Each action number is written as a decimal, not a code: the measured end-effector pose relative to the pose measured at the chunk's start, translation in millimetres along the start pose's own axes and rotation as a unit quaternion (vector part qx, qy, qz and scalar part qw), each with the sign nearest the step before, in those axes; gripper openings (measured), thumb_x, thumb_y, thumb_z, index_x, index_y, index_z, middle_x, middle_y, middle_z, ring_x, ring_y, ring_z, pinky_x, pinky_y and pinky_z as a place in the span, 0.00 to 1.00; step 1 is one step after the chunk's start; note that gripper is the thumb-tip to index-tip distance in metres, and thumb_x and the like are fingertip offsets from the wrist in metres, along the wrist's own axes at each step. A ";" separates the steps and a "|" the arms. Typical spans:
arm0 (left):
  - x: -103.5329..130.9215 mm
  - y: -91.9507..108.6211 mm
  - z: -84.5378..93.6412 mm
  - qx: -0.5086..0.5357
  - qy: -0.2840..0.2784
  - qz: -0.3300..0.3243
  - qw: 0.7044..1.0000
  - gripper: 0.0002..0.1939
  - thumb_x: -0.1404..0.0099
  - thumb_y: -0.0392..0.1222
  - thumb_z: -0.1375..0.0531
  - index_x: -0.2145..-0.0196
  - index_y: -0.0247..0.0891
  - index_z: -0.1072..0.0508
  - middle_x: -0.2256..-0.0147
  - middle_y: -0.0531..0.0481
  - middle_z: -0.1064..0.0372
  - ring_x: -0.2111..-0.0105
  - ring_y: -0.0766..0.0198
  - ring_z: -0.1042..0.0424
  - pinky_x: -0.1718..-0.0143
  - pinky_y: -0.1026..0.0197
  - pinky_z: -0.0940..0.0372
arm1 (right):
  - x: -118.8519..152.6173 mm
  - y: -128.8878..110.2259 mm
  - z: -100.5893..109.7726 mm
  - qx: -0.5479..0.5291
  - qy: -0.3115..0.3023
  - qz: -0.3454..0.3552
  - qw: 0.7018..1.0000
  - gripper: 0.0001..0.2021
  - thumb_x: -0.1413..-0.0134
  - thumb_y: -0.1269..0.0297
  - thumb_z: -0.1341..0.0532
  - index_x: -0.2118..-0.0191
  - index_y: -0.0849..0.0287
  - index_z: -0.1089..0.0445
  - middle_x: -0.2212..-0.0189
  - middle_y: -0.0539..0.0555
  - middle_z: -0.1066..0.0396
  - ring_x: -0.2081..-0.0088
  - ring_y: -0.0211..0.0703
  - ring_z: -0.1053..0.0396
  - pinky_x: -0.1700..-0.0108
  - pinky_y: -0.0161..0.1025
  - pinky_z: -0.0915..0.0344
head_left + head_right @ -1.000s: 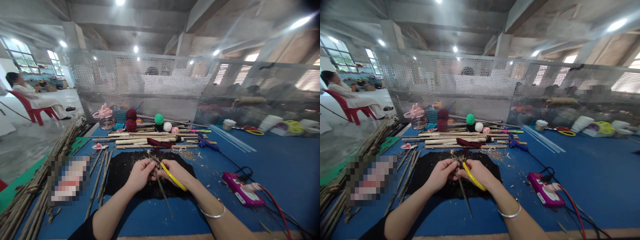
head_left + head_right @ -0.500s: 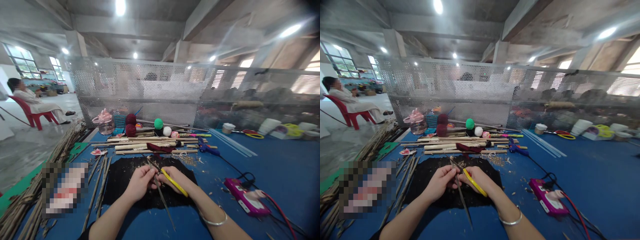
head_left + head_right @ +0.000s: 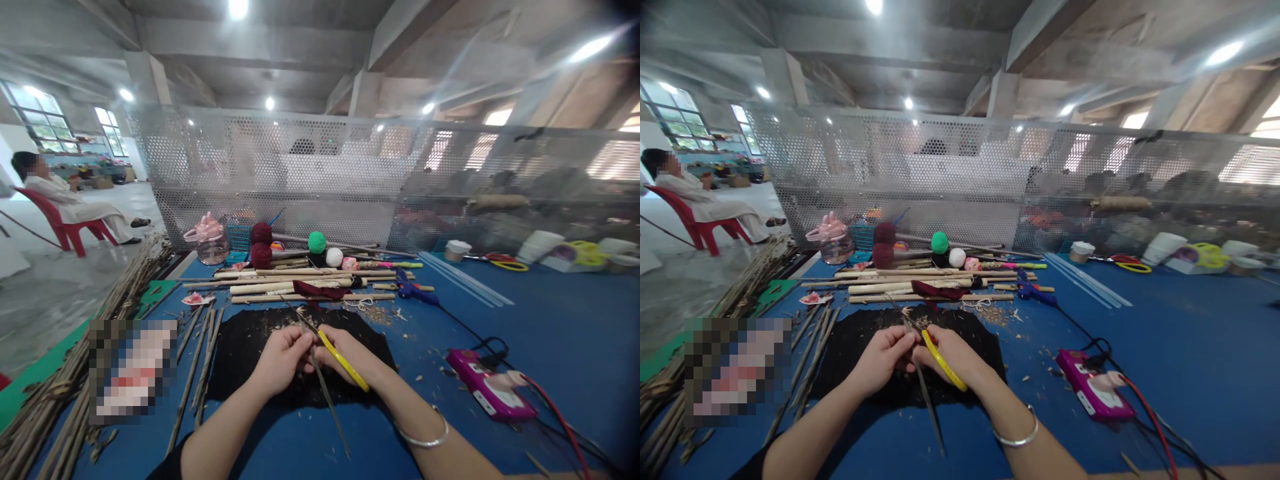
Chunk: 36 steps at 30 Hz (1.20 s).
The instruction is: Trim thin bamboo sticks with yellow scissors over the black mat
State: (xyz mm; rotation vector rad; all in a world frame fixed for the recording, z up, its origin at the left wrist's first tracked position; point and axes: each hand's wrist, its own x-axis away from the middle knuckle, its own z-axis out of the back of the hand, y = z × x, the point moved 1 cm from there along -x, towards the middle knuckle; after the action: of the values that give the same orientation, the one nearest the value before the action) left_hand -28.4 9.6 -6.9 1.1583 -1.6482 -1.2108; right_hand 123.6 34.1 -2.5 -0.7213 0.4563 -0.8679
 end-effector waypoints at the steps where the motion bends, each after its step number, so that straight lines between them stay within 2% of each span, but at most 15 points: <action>1: 0.2 -0.2 -0.2 0.001 0.000 0.002 1.000 0.17 0.47 0.50 0.41 0.71 0.31 0.32 0.79 0.52 0.33 0.81 0.73 0.33 0.79 0.71 0.37 | -0.1 1.0 -0.4 -0.001 0.002 -0.002 1.000 0.12 0.51 0.56 0.44 0.72 0.61 0.41 0.77 0.46 0.41 0.76 0.32 0.46 0.75 0.28 0.48; 7: 1.8 0.2 -1.0 0.011 0.012 0.013 1.000 0.18 0.49 0.51 0.40 0.71 0.31 0.33 0.80 0.52 0.32 0.81 0.71 0.32 0.79 0.70 0.36 | -0.8 4.9 2.7 0.000 -0.019 -0.027 0.999 0.15 0.53 0.53 0.43 0.73 0.62 0.38 0.77 0.48 0.37 0.76 0.33 0.44 0.74 0.29 0.46; 11: 1.1 0.5 0.7 0.016 0.014 0.002 1.000 0.17 0.48 0.51 0.40 0.70 0.32 0.32 0.78 0.52 0.32 0.79 0.70 0.31 0.79 0.70 0.36 | 0.6 1.2 8.6 0.030 -0.010 -0.047 0.998 0.16 0.55 0.51 0.41 0.73 0.61 0.38 0.78 0.47 0.38 0.76 0.32 0.45 0.75 0.29 0.47; 17: 0.4 -0.6 3.3 -0.001 0.032 0.005 0.999 0.18 0.48 0.51 0.40 0.70 0.31 0.31 0.77 0.51 0.32 0.81 0.71 0.32 0.80 0.70 0.36 | 4.6 -1.2 10.1 0.017 -0.025 -0.012 0.999 0.19 0.56 0.49 0.40 0.66 0.60 0.41 0.73 0.48 0.36 0.74 0.33 0.43 0.72 0.29 0.45; 24: -1.0 0.3 3.5 -0.019 0.031 0.008 0.999 0.18 0.49 0.52 0.40 0.72 0.31 0.32 0.78 0.51 0.32 0.82 0.72 0.34 0.81 0.70 0.37 | 3.5 -2.5 8.3 0.016 -0.012 -0.050 0.999 0.21 0.59 0.46 0.40 0.70 0.61 0.39 0.78 0.46 0.41 0.76 0.32 0.48 0.76 0.29 0.49; 32: -4.1 -4.8 3.0 0.006 0.040 0.013 0.999 0.17 0.49 0.52 0.40 0.73 0.32 0.33 0.80 0.53 0.34 0.81 0.72 0.33 0.80 0.70 0.37 | 3.1 -0.6 6.5 0.019 -0.031 -0.058 0.998 0.20 0.56 0.47 0.42 0.70 0.63 0.35 0.76 0.49 0.38 0.76 0.33 0.46 0.74 0.29 0.47; 36: -3.8 -4.3 5.5 0.013 0.040 0.014 0.999 0.17 0.48 0.51 0.41 0.72 0.32 0.33 0.80 0.53 0.34 0.82 0.73 0.34 0.80 0.71 0.37 | 1.6 -2.0 2.7 0.058 -0.004 -0.070 0.996 0.18 0.54 0.48 0.43 0.70 0.62 0.37 0.77 0.48 0.39 0.76 0.33 0.46 0.75 0.29 0.48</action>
State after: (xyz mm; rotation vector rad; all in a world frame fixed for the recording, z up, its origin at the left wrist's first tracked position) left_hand -31.5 14.2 -12.8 1.1807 -1.6192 -1.1128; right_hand 125.2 32.9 0.7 -0.6547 0.3482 -1.0150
